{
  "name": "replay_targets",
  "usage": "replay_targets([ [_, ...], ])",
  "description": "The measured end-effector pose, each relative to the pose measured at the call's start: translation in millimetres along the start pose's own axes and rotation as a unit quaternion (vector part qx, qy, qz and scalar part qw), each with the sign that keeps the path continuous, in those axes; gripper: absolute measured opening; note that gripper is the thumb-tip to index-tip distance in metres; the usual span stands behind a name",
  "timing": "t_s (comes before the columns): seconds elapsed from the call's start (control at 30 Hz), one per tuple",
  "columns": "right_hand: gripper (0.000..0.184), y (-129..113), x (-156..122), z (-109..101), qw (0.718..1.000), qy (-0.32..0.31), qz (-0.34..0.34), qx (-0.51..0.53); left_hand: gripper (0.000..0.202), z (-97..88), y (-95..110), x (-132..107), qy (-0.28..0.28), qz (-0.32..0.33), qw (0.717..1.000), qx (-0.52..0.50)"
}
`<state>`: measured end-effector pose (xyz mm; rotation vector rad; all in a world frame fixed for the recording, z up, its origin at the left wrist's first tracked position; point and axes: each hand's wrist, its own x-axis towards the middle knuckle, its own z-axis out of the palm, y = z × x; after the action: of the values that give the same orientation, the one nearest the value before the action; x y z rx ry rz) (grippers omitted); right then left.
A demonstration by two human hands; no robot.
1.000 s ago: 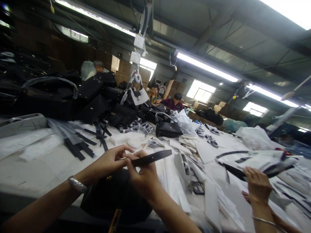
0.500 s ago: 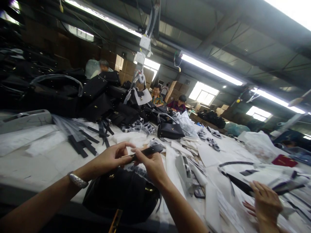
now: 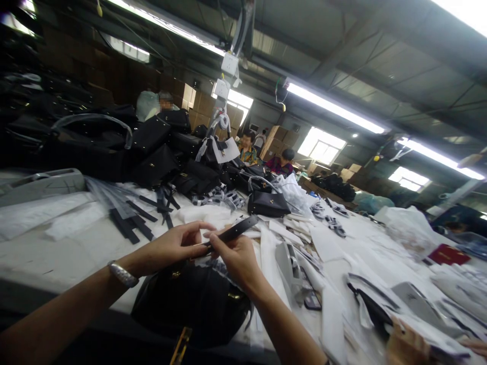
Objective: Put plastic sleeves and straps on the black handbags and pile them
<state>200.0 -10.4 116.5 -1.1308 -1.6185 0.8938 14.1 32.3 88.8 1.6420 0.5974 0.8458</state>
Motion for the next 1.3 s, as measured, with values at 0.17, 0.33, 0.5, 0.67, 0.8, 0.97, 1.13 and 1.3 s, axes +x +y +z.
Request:
replay_targets([
  [0.17, 0.019, -2.2, -10.4, 11.3, 0.97, 0.009, -0.119, -0.21, 0.044, 9.6, -4.0, 1.9, 0.048, -0.006, 0.998, 0.04],
  [0.33, 0.018, -5.5, -12.9, 12.2, 0.972, -0.006, -0.129, -0.196, 0.044, 11.4, -6.8, -0.6, 0.045, -0.013, 0.998, 0.033],
  [0.5, 0.02, -38.3, 5.3, -37.7, 0.994, 0.017, 0.019, 0.104, 0.043, 1.2, -3.1, -9.5, 0.067, 0.015, 0.997, 0.028],
  [0.67, 0.025, -61.4, 17.8, -91.3, 0.974, 0.044, -0.025, 0.222, 0.046, -3.7, -4.2, -25.8, 0.05, 0.055, 0.997, -0.017],
  [0.8, 0.026, -64.8, 19.7, -95.6, 0.98, 0.096, -0.121, 0.124, 0.04, -4.3, -14.0, -33.3, 0.117, 0.054, 0.992, -0.01],
  [0.97, 0.038, -76.7, 17.6, -83.2, 0.991, 0.015, -0.134, 0.025, 0.034, -2.1, -18.6, -36.5, 0.184, 0.072, 0.979, 0.046],
  [1.13, 0.044, -76.5, 15.0, -66.1, 0.962, -0.21, 0.104, -0.14, 0.038, 4.9, -18.1, -37.9, 0.195, 0.041, 0.98, 0.001],
  [1.3, 0.043, -70.2, 16.1, -58.0, 0.951, -0.197, 0.132, -0.199, 0.042, 8.4, -21.9, -37.5, 0.214, 0.029, 0.976, -0.003],
])
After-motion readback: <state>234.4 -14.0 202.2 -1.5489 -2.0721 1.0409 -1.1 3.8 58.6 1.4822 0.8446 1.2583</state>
